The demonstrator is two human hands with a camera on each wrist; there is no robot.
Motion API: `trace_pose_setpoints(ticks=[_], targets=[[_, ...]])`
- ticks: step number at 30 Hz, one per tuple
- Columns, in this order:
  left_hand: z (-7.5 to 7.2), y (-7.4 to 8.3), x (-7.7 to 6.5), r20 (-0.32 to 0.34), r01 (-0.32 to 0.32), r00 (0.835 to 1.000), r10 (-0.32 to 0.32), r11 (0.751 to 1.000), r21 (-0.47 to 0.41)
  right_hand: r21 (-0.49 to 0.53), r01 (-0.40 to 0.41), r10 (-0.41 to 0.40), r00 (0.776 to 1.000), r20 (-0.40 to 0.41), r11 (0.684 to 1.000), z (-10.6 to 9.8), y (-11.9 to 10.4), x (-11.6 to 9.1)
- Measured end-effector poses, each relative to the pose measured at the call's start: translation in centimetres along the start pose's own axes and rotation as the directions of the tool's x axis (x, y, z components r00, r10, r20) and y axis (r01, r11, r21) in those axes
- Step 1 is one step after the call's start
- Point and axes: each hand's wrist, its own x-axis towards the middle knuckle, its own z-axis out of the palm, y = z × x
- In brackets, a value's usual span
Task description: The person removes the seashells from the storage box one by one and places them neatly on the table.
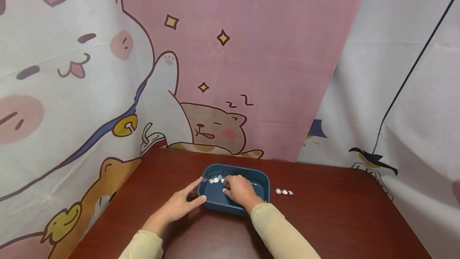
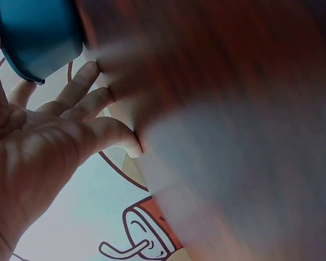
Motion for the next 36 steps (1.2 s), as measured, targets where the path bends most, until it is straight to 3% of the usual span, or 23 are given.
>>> trace_pose_setpoints(ticks=[10,13,18,24,30,33,36], targets=[[0.0,0.0,-0.1,-0.002,0.001,1.000,-0.001,1.000,-0.008,-0.002,0.172,-0.172,0.985,-0.005,0.985,0.2,0.4,0.0],[-0.1,0.1,-0.1,-0.003,0.005,1.000,-0.005,1.000,-0.009,0.064,0.164,-0.164,0.986,-0.005,0.984,0.3,0.5,0.1],[-0.1,0.2,-0.2,-0.005,0.003,1.000,-0.003,1.000,-0.003,0.224,0.065,-0.074,0.997,0.032,0.972,0.4,0.7,0.2],[-0.1,0.4,-0.2,0.001,0.005,1.000,-0.005,1.000,-0.008,0.314,0.006,-0.024,0.998,0.054,0.949,-0.2,0.8,0.1],[0.1,0.3,-0.2,-0.009,0.009,1.000,-0.009,1.000,-0.009,0.439,-0.008,0.026,0.999,-0.036,0.899,-4.2,2.0,-1.0],[0.1,0.4,-0.2,-0.012,0.013,1.000,-0.013,1.000,-0.011,0.420,0.007,0.044,0.993,-0.111,0.908,-7.5,4.5,-2.7],[0.1,0.5,-0.3,-0.010,0.018,1.000,-0.019,1.000,-0.010,0.370,-0.035,0.106,0.979,-0.173,0.929,-10.1,8.7,-5.2]])
